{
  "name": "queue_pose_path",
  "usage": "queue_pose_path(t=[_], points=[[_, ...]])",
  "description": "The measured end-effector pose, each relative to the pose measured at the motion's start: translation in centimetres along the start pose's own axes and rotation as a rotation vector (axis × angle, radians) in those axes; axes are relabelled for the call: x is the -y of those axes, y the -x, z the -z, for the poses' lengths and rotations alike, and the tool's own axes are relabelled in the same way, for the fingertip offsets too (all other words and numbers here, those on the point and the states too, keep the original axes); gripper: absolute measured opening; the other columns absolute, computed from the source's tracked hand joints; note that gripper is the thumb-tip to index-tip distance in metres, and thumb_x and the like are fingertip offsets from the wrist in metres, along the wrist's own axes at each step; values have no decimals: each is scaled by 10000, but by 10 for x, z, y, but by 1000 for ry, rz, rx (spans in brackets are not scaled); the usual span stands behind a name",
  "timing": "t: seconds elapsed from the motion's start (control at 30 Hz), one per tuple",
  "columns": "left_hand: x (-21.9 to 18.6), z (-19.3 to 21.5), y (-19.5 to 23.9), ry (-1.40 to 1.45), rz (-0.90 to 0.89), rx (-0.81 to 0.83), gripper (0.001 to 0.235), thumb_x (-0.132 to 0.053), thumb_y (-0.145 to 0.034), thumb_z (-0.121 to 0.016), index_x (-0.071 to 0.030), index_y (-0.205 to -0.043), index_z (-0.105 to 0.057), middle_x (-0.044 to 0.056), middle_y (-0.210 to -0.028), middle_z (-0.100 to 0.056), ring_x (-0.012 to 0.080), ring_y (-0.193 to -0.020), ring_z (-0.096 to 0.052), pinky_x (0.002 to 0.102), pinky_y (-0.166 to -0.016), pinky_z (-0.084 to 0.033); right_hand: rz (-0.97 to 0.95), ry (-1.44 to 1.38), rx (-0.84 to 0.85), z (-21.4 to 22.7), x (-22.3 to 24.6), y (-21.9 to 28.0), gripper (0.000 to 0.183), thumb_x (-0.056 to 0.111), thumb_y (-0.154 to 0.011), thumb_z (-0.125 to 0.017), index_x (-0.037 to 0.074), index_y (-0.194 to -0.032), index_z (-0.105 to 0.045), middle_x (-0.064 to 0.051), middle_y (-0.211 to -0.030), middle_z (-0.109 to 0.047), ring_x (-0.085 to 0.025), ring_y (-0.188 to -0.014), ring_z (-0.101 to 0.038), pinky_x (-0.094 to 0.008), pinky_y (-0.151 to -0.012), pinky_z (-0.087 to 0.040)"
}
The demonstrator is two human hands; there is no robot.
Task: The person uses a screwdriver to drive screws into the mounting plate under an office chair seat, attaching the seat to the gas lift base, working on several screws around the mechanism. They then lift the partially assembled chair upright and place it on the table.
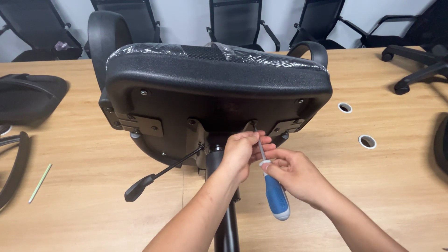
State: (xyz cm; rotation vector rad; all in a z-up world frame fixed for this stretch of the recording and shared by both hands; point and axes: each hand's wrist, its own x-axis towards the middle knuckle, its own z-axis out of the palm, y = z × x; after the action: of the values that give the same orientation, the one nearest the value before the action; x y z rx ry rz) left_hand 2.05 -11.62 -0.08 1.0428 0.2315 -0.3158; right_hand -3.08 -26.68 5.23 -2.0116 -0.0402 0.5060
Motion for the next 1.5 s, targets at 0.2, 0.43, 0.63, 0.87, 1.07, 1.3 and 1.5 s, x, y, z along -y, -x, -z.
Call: queue_pose_path(t=[0.2,0.43,0.63,0.87,1.07,1.3,1.5], points=[[11,7,-16,13,-21,-5,258,-120,-1021,-520,33,-1190,-642,132,-990,-733,208,-812,-731,346,-721,-617,-239,257,24,-12,41,29,468,430,-888,-754,13,-1078,-659,-117,-706,-757,-200,-560,-739,-324,-484,-594],[6,3,-16,40,-1,-65,197,-86,-987,-596,54,-1099,-679,138,-943,-739,206,-766,-735,331,-660,-644,-155,-10,152,-9,-28,-1,395,354,-888,-745,-26,-825,-659,-126,-656,-725,-190,-521,-694,-305,-451,-552],[4,-1,-14,100,13,-72,185,-98,-981,-625,60,-1069,-663,152,-934,-737,224,-787,-750,337,-678,-660,-32,-486,250,-6,-72,-14,269,280,-936,-700,16,-897,-668,-35,-731,-650,-111,-631,-597,-285,-579,-519],[-5,-6,-2,119,29,-95,201,-98,-1000,-586,67,-1090,-658,184,-960,-741,245,-792,-750,341,-706,-666,-106,-394,236,-12,-52,-13,295,340,-918,-661,50,-966,-680,-27,-804,-650,-126,-702,-639,-333,-604,-575],[7,-11,-6,-22,90,31,252,-103,-1023,-505,49,-1195,-609,195,-1040,-733,273,-877,-763,374,-760,-669,-211,-144,304,19,-37,-4,310,301,-916,-670,5,-1008,-658,-105,-808,-714,-199,-677,-744,-371,-555,-654],[61,-39,-34,-207,188,79,291,8,-970,-539,-8,-1260,-559,123,-1119,-724,272,-897,-736,445,-768,-641,-376,186,73,40,-41,6,407,343,-930,-672,51,-1214,-678,-124,-806,-727,-243,-671,-767,-365,-512,-669],[68,-37,-41,-130,138,84,320,-27,-972,-512,-38,-1289,-552,110,-1134,-717,243,-901,-748,426,-765,-624,-365,208,0,45,-39,6,438,365,-940,-652,65,-1260,-666,-155,-775,-719,-265,-592,-750,-365,-473,-649]])
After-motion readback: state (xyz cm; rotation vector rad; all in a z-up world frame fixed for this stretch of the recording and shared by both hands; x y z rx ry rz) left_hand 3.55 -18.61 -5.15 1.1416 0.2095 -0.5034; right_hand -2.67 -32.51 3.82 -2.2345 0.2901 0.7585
